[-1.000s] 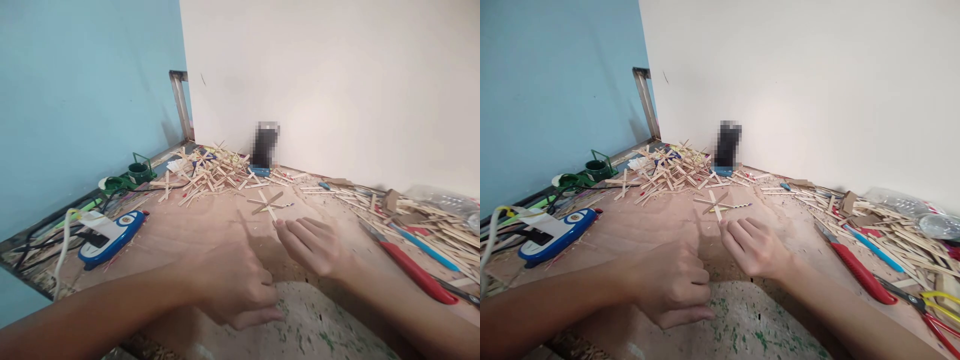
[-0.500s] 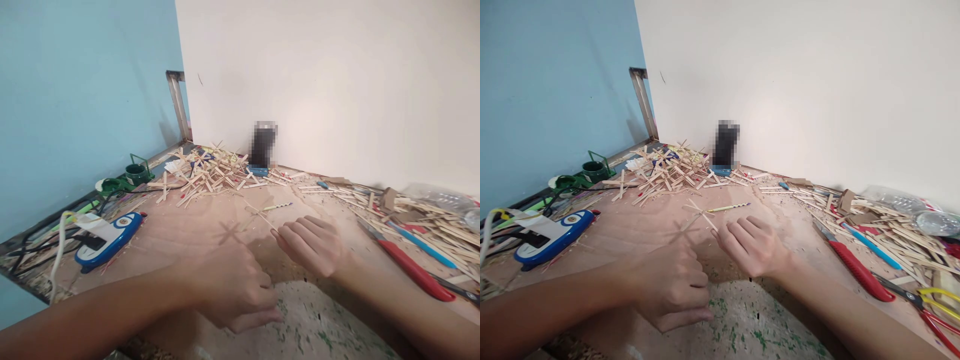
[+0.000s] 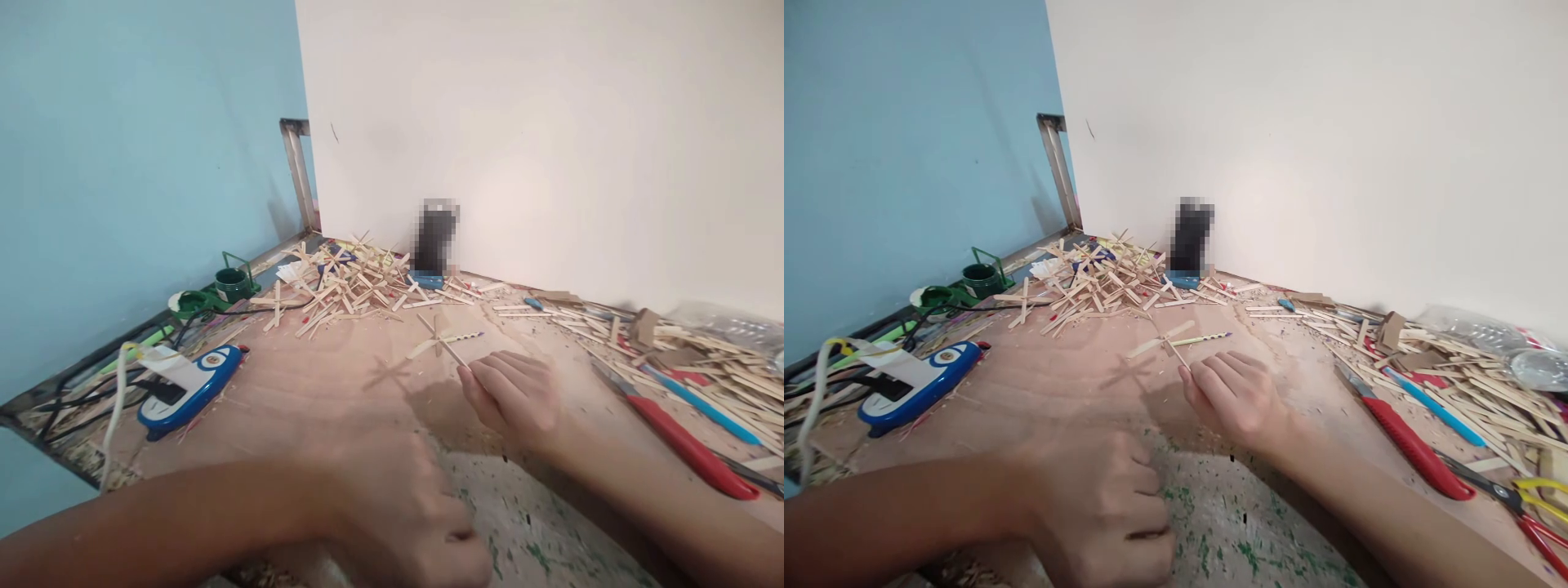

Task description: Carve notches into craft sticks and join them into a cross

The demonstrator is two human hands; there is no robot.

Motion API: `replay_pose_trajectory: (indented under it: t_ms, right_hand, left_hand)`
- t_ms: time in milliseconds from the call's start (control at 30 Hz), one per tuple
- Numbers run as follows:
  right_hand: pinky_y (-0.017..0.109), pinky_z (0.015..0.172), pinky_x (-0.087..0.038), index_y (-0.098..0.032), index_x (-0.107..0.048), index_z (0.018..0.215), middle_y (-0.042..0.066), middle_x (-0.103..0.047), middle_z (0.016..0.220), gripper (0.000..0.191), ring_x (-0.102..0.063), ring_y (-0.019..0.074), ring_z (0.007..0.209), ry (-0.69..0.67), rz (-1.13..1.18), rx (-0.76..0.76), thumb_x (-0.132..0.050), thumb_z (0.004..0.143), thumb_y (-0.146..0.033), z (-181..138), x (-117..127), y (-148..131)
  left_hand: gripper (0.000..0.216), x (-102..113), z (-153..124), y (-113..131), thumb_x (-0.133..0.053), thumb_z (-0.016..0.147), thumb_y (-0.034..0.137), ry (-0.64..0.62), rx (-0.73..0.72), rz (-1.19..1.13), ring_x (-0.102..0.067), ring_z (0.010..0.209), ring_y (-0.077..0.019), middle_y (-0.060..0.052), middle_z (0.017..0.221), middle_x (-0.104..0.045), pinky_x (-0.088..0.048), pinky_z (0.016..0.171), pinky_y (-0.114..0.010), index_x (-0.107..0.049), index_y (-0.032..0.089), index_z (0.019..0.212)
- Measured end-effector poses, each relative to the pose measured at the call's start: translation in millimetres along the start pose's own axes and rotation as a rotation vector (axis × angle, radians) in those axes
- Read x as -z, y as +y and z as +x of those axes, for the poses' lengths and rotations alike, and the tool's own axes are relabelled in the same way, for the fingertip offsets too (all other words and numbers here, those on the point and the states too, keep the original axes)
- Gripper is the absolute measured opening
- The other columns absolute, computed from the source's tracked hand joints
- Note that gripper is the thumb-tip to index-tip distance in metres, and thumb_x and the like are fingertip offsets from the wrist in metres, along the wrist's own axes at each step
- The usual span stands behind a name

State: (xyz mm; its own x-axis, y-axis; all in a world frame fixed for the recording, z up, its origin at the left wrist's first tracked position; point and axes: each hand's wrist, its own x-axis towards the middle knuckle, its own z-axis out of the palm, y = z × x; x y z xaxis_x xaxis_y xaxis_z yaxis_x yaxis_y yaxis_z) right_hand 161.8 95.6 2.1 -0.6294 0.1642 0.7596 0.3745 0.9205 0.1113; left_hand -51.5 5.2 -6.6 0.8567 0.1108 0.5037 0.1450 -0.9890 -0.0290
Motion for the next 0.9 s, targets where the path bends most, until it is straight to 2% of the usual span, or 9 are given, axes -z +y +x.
replay_pose_trajectory:
  t_ms: [100,200,233,333,467,533,600,700,900]
  right_hand:
    - [0.028,0.053,-0.034,-0.023,-0.052,0.077,-0.006,-0.051,0.058,0.034,-0.043,0.0105,0.050,0.030,0.077,-0.160,-0.062,0.105,-0.008,2,-1,-4]
    - [0.028,0.050,-0.036,-0.022,-0.062,0.077,-0.005,-0.056,0.057,0.032,-0.049,0.0105,0.048,0.037,0.187,-0.387,-0.063,0.108,-0.017,6,1,-10]
    - [0.027,0.049,-0.037,-0.022,-0.065,0.077,-0.004,-0.059,0.058,0.032,-0.052,0.0109,0.048,0.041,0.235,-0.466,-0.063,0.110,-0.021,8,2,-12]
    - [0.027,0.048,-0.042,-0.022,-0.070,0.074,-0.002,-0.061,0.056,0.041,-0.055,0.0128,0.048,0.071,0.398,-0.690,-0.061,0.112,-0.035,12,3,-14]
    - [0.029,0.045,-0.042,-0.021,-0.069,0.070,0.000,-0.062,0.055,0.047,-0.054,0.0140,0.046,0.091,0.649,-0.932,-0.067,0.108,-0.050,16,-1,-7]
    - [0.029,0.041,-0.037,-0.021,-0.070,0.073,0.001,-0.062,0.056,0.045,-0.051,0.0143,0.044,0.081,0.789,-1.019,-0.071,0.103,-0.054,17,-3,-3]
    - [0.030,0.040,-0.034,-0.020,-0.072,0.077,0.001,-0.060,0.056,0.041,-0.049,0.0145,0.044,0.060,0.915,-1.085,-0.075,0.099,-0.055,18,-4,1]
    - [0.032,0.043,-0.036,-0.019,-0.072,0.079,0.001,-0.057,0.057,0.040,-0.046,0.0133,0.044,0.040,1.039,-1.152,-0.079,0.097,-0.054,19,-4,5]
    - [0.035,0.043,-0.033,-0.021,-0.069,0.079,-0.002,-0.048,0.053,0.036,-0.040,0.0126,0.043,-0.023,1.171,-1.204,-0.075,0.102,-0.048,13,-7,18]
  left_hand:
    - [0.012,0,-4,6,-0.077,0.099,0.032,0.022,-0.026,0.019,-0.056,0.050,-0.0132,0.006,0.062,-0.056,-0.044,0.045,-0.036,-0.078,0.021,0.093]
    - [0.032,-5,-8,17,-0.070,0.104,0.039,0.059,0.138,0.007,-0.051,0.046,-0.0114,0.005,0.058,-0.052,-0.052,0.050,-0.032,-0.073,0.024,0.076]
    - [0.029,-6,-9,21,-0.070,0.105,0.038,0.056,0.193,-0.002,-0.049,0.045,-0.0113,0.005,0.058,-0.053,-0.056,0.054,-0.031,-0.077,0.025,0.081]
    - [0.016,-6,-9,26,-0.068,0.109,0.033,0.048,0.206,-0.016,-0.051,0.044,-0.0109,0.006,0.060,-0.059,-0.061,0.060,-0.026,-0.084,0.032,0.103]
    - [0.039,3,-7,23,-0.060,0.112,0.030,0.116,0.125,-0.023,-0.051,0.048,-0.0077,0.002,0.076,-0.070,-0.063,0.064,-0.022,-0.080,0.023,0.079]
    - [0.039,12,-6,21,-0.058,0.113,0.026,0.041,0.096,-0.031,-0.051,0.050,-0.0058,0.002,0.088,-0.076,-0.063,0.069,-0.020,-0.081,0.020,0.081]
    - [0.030,21,-4,19,-0.062,0.112,0.025,-0.074,0.129,-0.058,-0.054,0.052,-0.0046,0.003,0.094,-0.079,-0.062,0.071,-0.019,-0.084,0.019,0.093]
    - [0.015,33,-1,17,-0.075,0.106,0.028,-0.214,0.104,-0.114,-0.057,0.055,-0.0043,0.003,0.096,-0.080,-0.060,0.065,-0.017,-0.087,0.019,0.107]
    - [0.010,45,-2,13,-0.075,0.105,0.036,-0.292,0.120,-0.124,-0.061,0.054,-0.0086,0.004,0.082,-0.077,-0.054,0.049,-0.021,-0.085,0.036,0.102]
